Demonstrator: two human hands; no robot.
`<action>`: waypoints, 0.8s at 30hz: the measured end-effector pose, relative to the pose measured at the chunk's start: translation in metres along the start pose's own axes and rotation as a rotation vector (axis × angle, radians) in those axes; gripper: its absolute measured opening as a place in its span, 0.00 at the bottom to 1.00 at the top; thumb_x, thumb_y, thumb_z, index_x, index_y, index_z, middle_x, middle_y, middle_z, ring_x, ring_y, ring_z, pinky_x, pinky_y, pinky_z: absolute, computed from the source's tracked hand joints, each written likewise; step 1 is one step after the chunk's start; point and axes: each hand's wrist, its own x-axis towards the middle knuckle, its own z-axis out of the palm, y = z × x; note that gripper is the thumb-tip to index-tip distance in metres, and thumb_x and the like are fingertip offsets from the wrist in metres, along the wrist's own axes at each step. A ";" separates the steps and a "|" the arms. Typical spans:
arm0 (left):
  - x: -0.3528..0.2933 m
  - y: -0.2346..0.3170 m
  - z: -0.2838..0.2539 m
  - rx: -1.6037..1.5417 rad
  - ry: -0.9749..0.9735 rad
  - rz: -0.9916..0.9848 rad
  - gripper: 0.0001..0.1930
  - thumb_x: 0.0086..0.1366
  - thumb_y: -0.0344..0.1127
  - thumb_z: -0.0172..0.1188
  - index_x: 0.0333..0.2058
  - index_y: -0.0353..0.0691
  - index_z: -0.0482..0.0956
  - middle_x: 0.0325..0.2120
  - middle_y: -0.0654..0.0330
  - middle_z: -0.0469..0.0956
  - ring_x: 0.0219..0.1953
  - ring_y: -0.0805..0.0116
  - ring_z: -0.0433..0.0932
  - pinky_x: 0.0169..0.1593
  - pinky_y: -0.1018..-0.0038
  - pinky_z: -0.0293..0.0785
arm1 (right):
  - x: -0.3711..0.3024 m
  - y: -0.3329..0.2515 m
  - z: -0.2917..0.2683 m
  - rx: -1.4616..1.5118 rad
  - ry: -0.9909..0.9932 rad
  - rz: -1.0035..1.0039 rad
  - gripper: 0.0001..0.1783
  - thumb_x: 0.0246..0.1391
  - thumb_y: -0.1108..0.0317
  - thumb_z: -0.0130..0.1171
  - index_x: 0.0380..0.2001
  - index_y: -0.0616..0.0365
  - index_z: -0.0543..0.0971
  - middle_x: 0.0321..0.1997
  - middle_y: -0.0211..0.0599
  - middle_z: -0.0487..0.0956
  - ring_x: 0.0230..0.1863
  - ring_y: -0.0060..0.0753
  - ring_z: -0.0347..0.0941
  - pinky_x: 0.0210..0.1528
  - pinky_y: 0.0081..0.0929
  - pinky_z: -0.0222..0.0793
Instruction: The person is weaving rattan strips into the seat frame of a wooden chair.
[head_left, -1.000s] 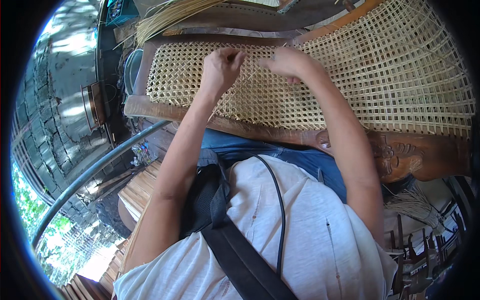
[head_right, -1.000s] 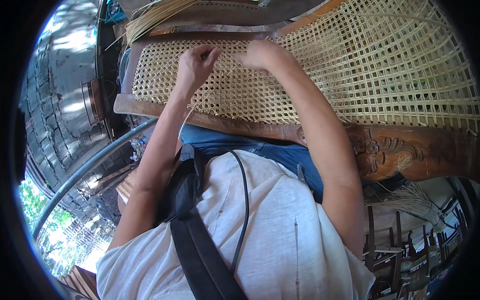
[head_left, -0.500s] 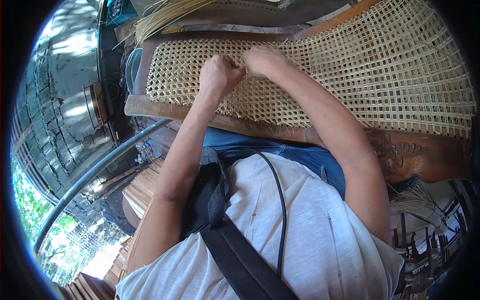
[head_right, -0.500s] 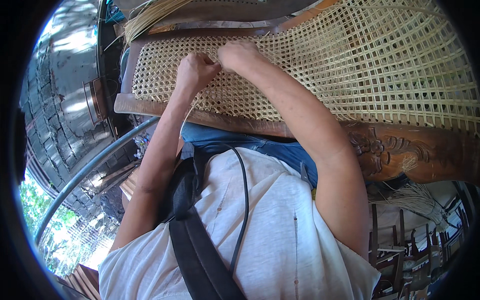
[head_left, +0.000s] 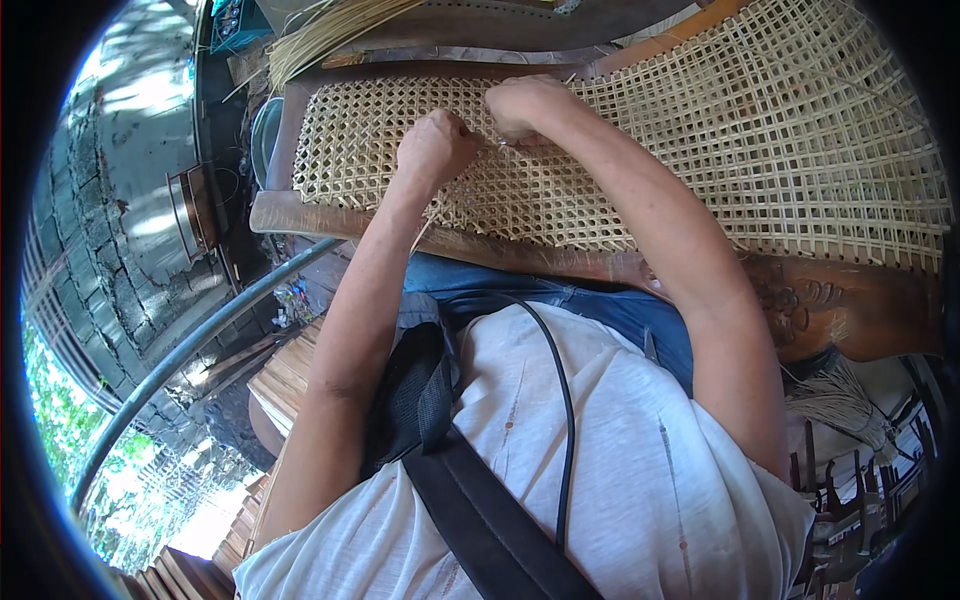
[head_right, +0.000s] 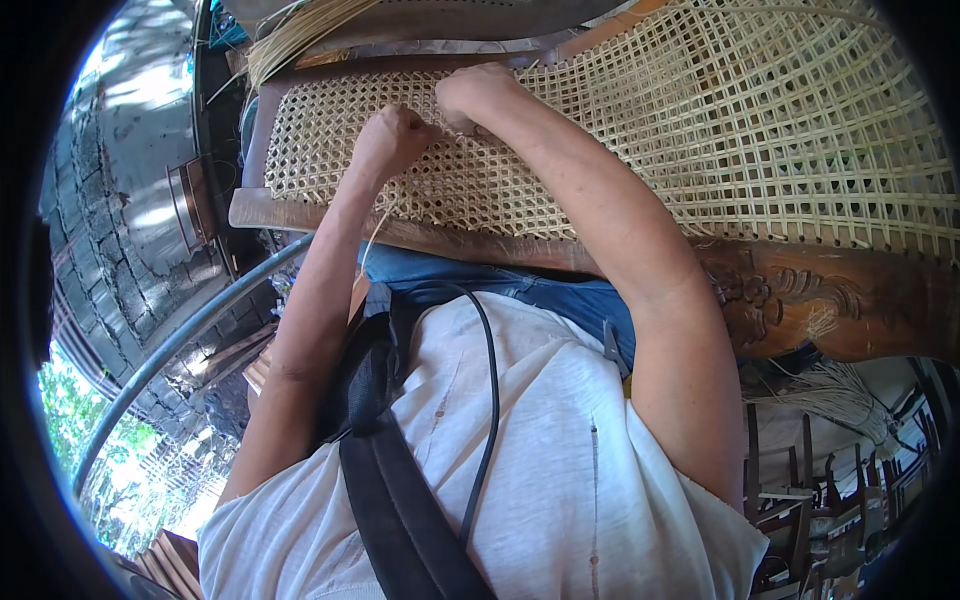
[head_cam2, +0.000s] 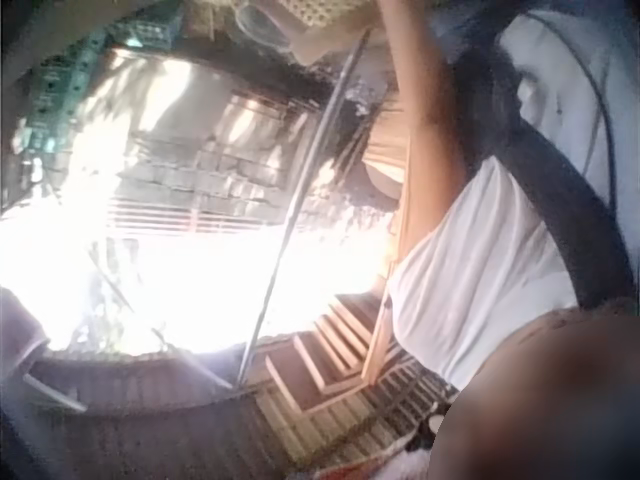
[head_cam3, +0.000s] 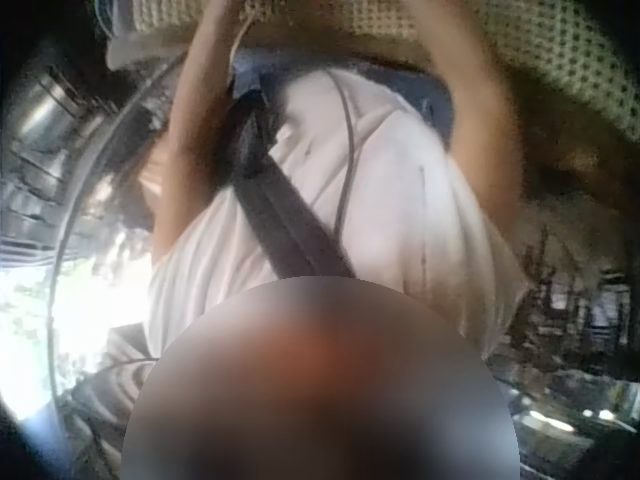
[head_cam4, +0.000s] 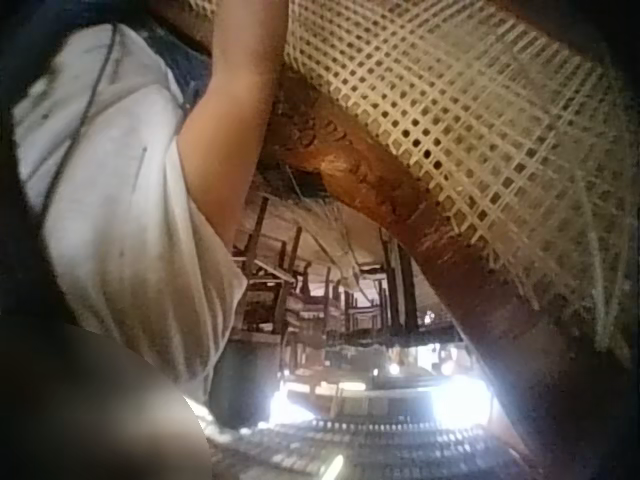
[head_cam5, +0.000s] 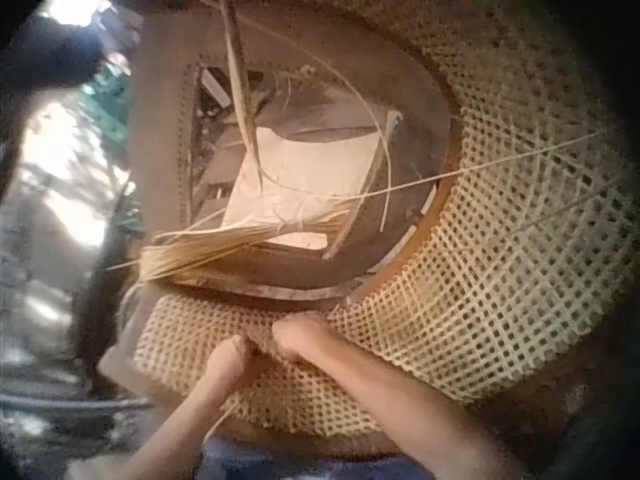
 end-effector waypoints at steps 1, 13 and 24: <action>-0.001 0.007 0.001 0.029 0.004 -0.022 0.15 0.55 0.46 0.65 0.29 0.40 0.87 0.25 0.46 0.82 0.31 0.51 0.84 0.40 0.61 0.79 | 0.001 0.000 0.000 0.019 -0.021 0.027 0.11 0.50 0.68 0.61 0.36 0.61 0.85 0.36 0.41 0.85 0.36 0.39 0.83 0.41 0.37 0.79; -0.017 0.027 0.004 0.037 0.063 -0.028 0.15 0.56 0.45 0.63 0.28 0.38 0.86 0.27 0.44 0.83 0.34 0.49 0.84 0.41 0.60 0.80 | 0.002 0.034 0.012 0.027 0.263 0.078 0.14 0.53 0.63 0.59 0.39 0.58 0.85 0.41 0.40 0.85 0.45 0.36 0.82 0.52 0.36 0.75; -0.016 0.041 0.024 0.120 0.081 0.006 0.12 0.56 0.43 0.63 0.31 0.39 0.83 0.28 0.46 0.83 0.33 0.45 0.82 0.40 0.56 0.79 | 0.008 0.112 -0.007 -0.051 0.580 0.290 0.14 0.47 0.65 0.60 0.35 0.58 0.86 0.38 0.44 0.85 0.42 0.43 0.83 0.47 0.38 0.77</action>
